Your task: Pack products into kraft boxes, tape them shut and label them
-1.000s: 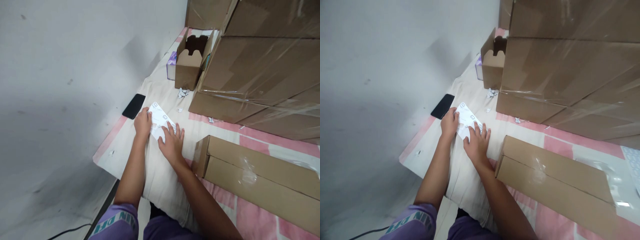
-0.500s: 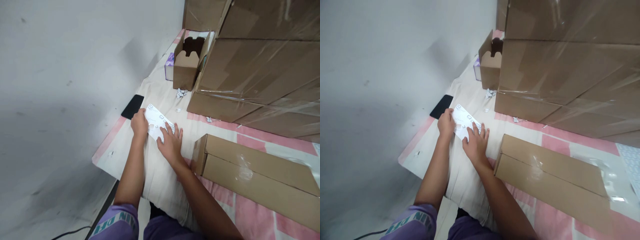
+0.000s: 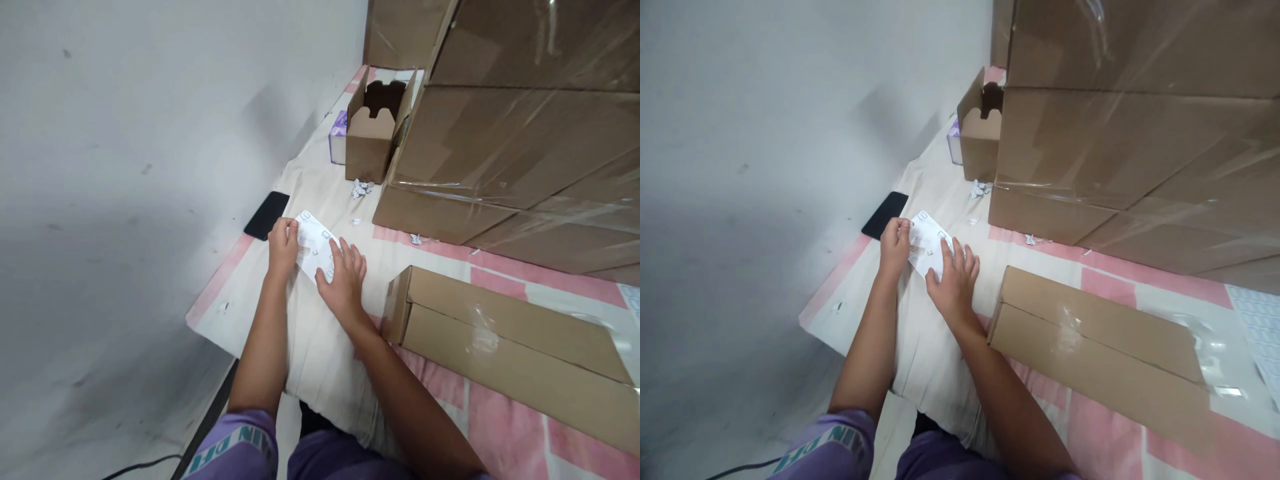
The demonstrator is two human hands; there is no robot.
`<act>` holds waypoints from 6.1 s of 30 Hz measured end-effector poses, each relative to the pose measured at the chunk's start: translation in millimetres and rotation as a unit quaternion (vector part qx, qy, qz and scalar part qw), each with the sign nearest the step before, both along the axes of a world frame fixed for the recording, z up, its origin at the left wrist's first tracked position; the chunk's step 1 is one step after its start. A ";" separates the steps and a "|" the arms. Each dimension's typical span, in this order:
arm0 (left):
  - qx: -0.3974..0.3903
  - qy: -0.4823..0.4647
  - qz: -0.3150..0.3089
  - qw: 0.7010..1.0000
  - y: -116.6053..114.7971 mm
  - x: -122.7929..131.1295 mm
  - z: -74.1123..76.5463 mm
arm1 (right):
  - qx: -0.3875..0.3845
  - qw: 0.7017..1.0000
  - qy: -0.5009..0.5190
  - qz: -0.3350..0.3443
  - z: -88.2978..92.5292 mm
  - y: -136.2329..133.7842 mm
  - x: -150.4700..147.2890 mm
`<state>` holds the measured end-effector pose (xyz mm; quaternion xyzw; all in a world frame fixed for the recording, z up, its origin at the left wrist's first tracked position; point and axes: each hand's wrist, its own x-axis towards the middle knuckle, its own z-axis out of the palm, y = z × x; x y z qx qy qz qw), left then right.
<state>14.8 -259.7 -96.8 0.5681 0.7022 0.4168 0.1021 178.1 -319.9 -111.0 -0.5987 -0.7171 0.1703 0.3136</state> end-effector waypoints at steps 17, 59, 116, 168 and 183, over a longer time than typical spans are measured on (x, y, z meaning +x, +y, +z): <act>0.161 -0.364 -0.240 0.885 -54.8 55.2 36.7 | 0.125 0.895 0.407 0.133 47.2 -16.4 12.4; 0.240 -0.178 -0.294 0.908 -191.3 194.6 92.4 | 0.147 0.834 0.507 -0.157 100.6 -191.9 218.0; 0.260 -0.029 -0.369 0.892 -59.4 211.6 70.7 | 0.103 0.856 0.435 -0.259 25.0 -143.4 272.2; 0.224 -0.114 -0.434 0.865 -63.7 204.6 66.5 | 0.147 0.825 0.450 -0.310 17.4 -157.0 270.5; 0.241 -0.318 -0.393 0.829 -77.0 209.3 65.6 | 0.131 0.989 0.058 0.041 90.9 -148.8 310.1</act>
